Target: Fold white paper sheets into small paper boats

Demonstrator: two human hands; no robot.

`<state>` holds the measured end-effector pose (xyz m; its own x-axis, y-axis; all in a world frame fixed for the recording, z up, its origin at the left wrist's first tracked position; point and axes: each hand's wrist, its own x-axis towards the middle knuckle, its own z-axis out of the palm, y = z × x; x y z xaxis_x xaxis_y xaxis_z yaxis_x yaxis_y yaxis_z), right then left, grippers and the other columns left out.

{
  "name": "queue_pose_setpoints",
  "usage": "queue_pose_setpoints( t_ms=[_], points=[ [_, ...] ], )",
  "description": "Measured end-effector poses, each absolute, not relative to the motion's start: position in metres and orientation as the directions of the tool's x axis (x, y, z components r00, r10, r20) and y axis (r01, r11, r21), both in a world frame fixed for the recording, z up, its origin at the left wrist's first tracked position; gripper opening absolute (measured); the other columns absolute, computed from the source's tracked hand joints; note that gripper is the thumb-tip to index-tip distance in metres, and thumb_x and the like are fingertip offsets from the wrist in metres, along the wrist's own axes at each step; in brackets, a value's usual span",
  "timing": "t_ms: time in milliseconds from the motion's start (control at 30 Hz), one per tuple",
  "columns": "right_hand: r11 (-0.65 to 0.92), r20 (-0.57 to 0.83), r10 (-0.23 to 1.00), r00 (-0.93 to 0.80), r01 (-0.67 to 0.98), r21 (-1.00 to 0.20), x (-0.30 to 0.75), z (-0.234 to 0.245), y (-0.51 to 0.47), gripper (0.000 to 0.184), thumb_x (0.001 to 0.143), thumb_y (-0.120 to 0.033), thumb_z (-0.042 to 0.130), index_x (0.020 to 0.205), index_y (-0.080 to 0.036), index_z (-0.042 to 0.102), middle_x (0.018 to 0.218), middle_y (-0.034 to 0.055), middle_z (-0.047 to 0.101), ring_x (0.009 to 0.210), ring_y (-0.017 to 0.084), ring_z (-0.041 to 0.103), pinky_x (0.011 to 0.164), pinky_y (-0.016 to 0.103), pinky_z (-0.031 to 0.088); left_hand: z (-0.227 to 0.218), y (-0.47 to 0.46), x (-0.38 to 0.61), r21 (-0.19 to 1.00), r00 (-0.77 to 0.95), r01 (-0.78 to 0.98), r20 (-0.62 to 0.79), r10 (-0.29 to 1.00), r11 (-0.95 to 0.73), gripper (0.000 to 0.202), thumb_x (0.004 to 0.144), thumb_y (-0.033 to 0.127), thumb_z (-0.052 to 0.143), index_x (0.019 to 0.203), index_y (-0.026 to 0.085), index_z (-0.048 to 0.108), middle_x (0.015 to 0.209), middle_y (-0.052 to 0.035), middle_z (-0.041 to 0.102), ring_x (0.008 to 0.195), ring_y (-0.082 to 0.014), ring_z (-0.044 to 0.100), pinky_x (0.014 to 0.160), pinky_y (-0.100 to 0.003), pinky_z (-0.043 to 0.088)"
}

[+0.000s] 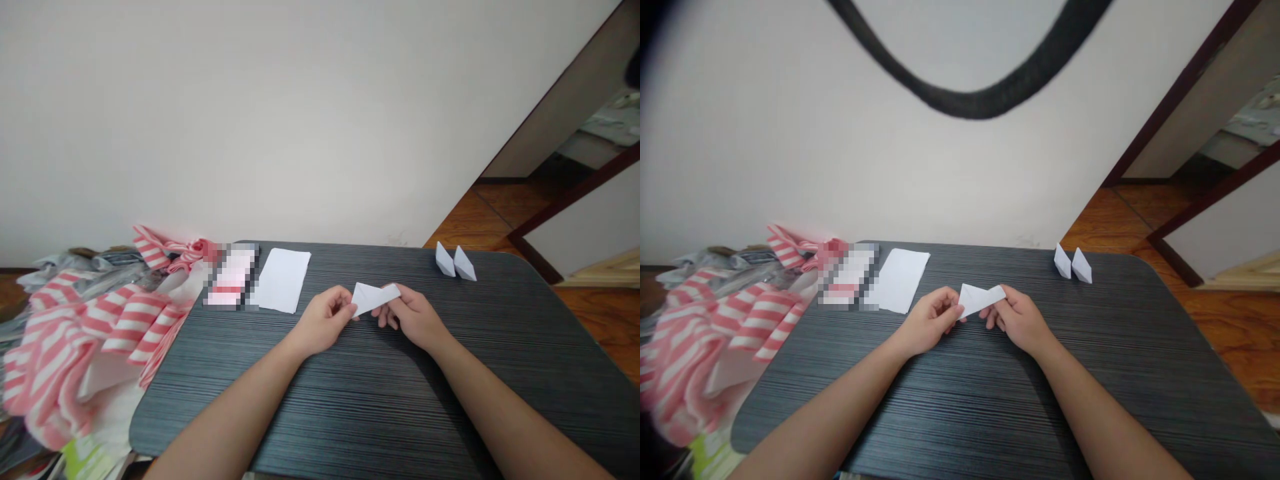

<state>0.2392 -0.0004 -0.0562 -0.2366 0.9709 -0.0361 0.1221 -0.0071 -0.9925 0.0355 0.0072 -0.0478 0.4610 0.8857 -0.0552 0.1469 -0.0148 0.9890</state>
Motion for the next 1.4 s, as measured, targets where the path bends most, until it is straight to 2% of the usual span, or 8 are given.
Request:
queue_pose_setpoints(
  t_ms=[100, 200, 367, 533, 767, 1100, 1267, 1400],
  points=[
    [-0.019, -0.009, 0.988, -0.157, -0.065, -0.998, 0.239, -0.061, 0.001, 0.029, 0.093, -0.041, 0.039, 0.097, -0.017, 0.055, 0.071, 0.0057, 0.066, 0.051, 0.015, 0.060, 0.040, 0.023, 0.037, -0.051, 0.008, 0.036, 0.987, 0.420, 0.161, -0.050, 0.906, -0.020, 0.015, 0.087, 0.032, 0.049, 0.084, 0.017, 0.049, 0.072, -0.0004, 0.061, 0.052, -0.0060, 0.044, 0.051, -0.018, 0.032],
    [0.005, 0.021, 0.990, -0.142, -0.111, -0.994, 0.239, -0.061, 0.001, 0.035, 0.094, -0.045, 0.036, 0.101, -0.016, 0.055, 0.075, 0.0083, 0.067, 0.054, 0.016, 0.062, 0.041, 0.024, 0.039, -0.052, 0.009, 0.036, 0.984, 0.402, 0.177, -0.053, 0.914, -0.021, 0.013, 0.086, 0.031, 0.049, 0.088, 0.017, 0.050, 0.070, 0.0001, 0.061, 0.051, -0.0061, 0.044, 0.050, -0.018, 0.032],
    [0.034, 0.022, 0.987, -0.159, 0.071, -0.997, 0.237, -0.058, -0.001, 0.022, 0.087, -0.035, 0.055, 0.099, -0.017, 0.056, 0.072, 0.0045, 0.066, 0.054, 0.014, 0.059, 0.044, 0.023, 0.040, -0.048, 0.007, 0.036, 0.987, 0.433, 0.161, -0.047, 0.900, -0.026, 0.012, 0.086, 0.029, 0.049, 0.090, 0.018, 0.048, 0.072, 0.0004, 0.060, 0.053, -0.0068, 0.048, 0.051, -0.018, 0.035],
    [0.028, -0.001, 0.981, -0.196, 0.148, -0.989, 0.234, -0.055, -0.002, 0.020, 0.088, -0.033, 0.053, 0.100, -0.017, 0.055, 0.068, 0.0025, 0.065, 0.053, 0.012, 0.058, 0.046, 0.023, 0.041, -0.043, 0.004, 0.038, 0.995, 0.474, 0.094, -0.031, 0.880, -0.015, 0.018, 0.082, 0.029, 0.055, 0.095, 0.019, 0.046, 0.075, 0.0015, 0.057, 0.059, -0.0086, 0.054, 0.053, -0.019, 0.039],
    [0.053, -0.016, 0.970, -0.241, 0.278, -0.959, 0.236, -0.055, -0.003, 0.022, 0.088, -0.035, 0.051, 0.100, -0.017, 0.057, 0.065, 0.0029, 0.067, 0.049, 0.012, 0.054, 0.048, 0.024, 0.042, -0.039, 0.004, 0.037, 0.975, 0.507, 0.210, -0.042, 0.861, -0.076, 0.020, 0.084, 0.032, 0.052, 0.094, 0.016, 0.058, 0.066, 0.0015, 0.056, 0.057, -0.0096, 0.051, 0.054, -0.021, 0.038],
    [0.163, 0.134, 0.971, -0.201, 0.140, -0.977, 0.236, -0.059, -0.004, 0.023, 0.086, -0.030, 0.056, 0.106, -0.021, 0.048, 0.086, 0.0035, 0.065, 0.060, 0.012, 0.061, 0.051, 0.023, 0.043, -0.043, 0.006, 0.035, 0.960, 0.432, 0.274, -0.072, 0.899, -0.054, 0.020, 0.085, 0.031, 0.048, 0.094, 0.016, 0.058, 0.052, 0.0043, 0.052, 0.047, -0.0088, 0.047, 0.049, -0.019, 0.035],
    [0.160, 0.101, 0.968, -0.228, 0.260, -0.952, 0.239, -0.057, -0.004, 0.020, 0.087, -0.032, 0.054, 0.102, -0.019, 0.055, 0.073, 0.0028, 0.064, 0.060, 0.014, 0.060, 0.053, 0.025, 0.044, -0.039, 0.006, 0.035, 0.956, 0.459, 0.278, -0.049, 0.887, -0.091, 0.020, 0.086, 0.029, 0.046, 0.093, 0.016, 0.060, 0.054, 0.0039, 0.052, 0.048, -0.0086, 0.046, 0.049, -0.019, 0.034],
    [0.212, 0.122, 0.955, -0.269, 0.339, -0.917, 0.240, -0.052, -0.003, 0.016, 0.087, -0.032, 0.053, 0.092, -0.018, 0.060, 0.079, 0.0047, 0.064, 0.065, 0.015, 0.059, 0.060, 0.027, 0.046, -0.036, 0.005, 0.035, 0.954, 0.472, 0.277, -0.034, 0.881, -0.112, 0.023, 0.085, 0.029, 0.046, 0.095, 0.016, 0.062, 0.056, 0.0032, 0.052, 0.050, -0.0091, 0.047, 0.051, -0.019, 0.035]
  ],
)
